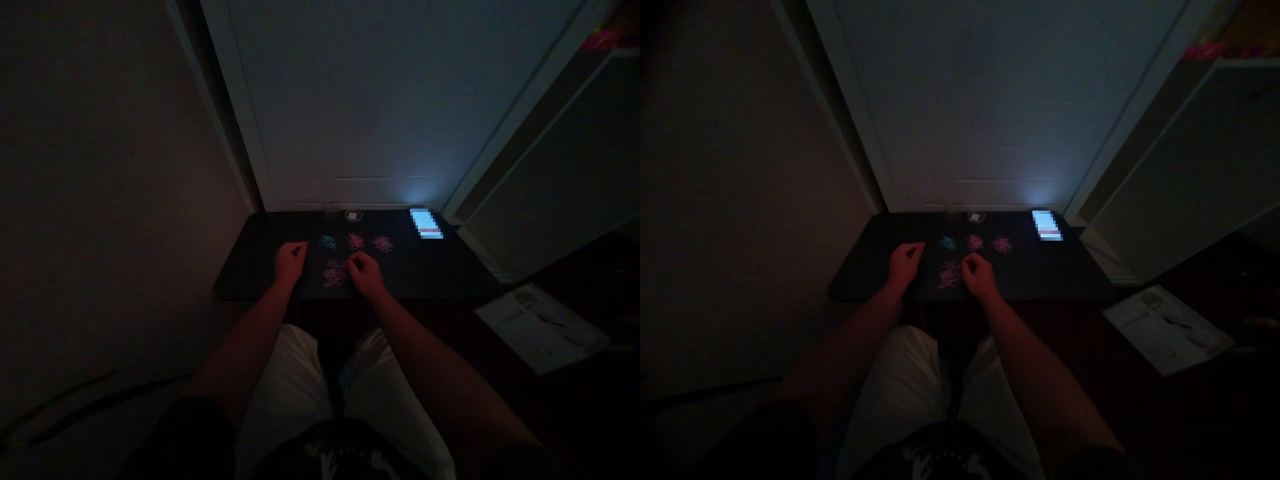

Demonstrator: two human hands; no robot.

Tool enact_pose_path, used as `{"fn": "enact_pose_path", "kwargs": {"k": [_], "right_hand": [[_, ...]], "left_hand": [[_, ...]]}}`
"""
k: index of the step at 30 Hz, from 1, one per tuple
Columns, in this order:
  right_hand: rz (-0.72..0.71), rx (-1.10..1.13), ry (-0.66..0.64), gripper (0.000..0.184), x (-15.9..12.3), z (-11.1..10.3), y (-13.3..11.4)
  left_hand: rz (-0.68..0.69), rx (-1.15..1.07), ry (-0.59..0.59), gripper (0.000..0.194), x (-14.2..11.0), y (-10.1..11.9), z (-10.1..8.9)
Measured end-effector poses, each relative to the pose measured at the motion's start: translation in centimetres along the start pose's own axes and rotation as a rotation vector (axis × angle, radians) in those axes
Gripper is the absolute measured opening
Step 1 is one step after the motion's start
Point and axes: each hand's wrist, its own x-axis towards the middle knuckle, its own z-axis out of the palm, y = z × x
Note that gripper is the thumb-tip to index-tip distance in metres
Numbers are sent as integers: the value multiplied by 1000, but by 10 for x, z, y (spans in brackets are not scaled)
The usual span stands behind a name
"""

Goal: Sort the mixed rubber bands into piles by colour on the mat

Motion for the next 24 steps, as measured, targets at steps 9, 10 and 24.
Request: {"fn": "enact_pose_path", "kwargs": {"k": [9, 10, 24], "right_hand": [[4, -57, 45, 19, -2, -2, -3], [9, -71, 69, 20, -3, -6, -2], [59, -654, -132, 35, 7, -81, 44]], "left_hand": [[60, 266, -62, 26, 16, -34, -20], [61, 255, -64, 27, 15, -35, -20], [-125, -17, 149, 28, 13, -34, -26]]}}
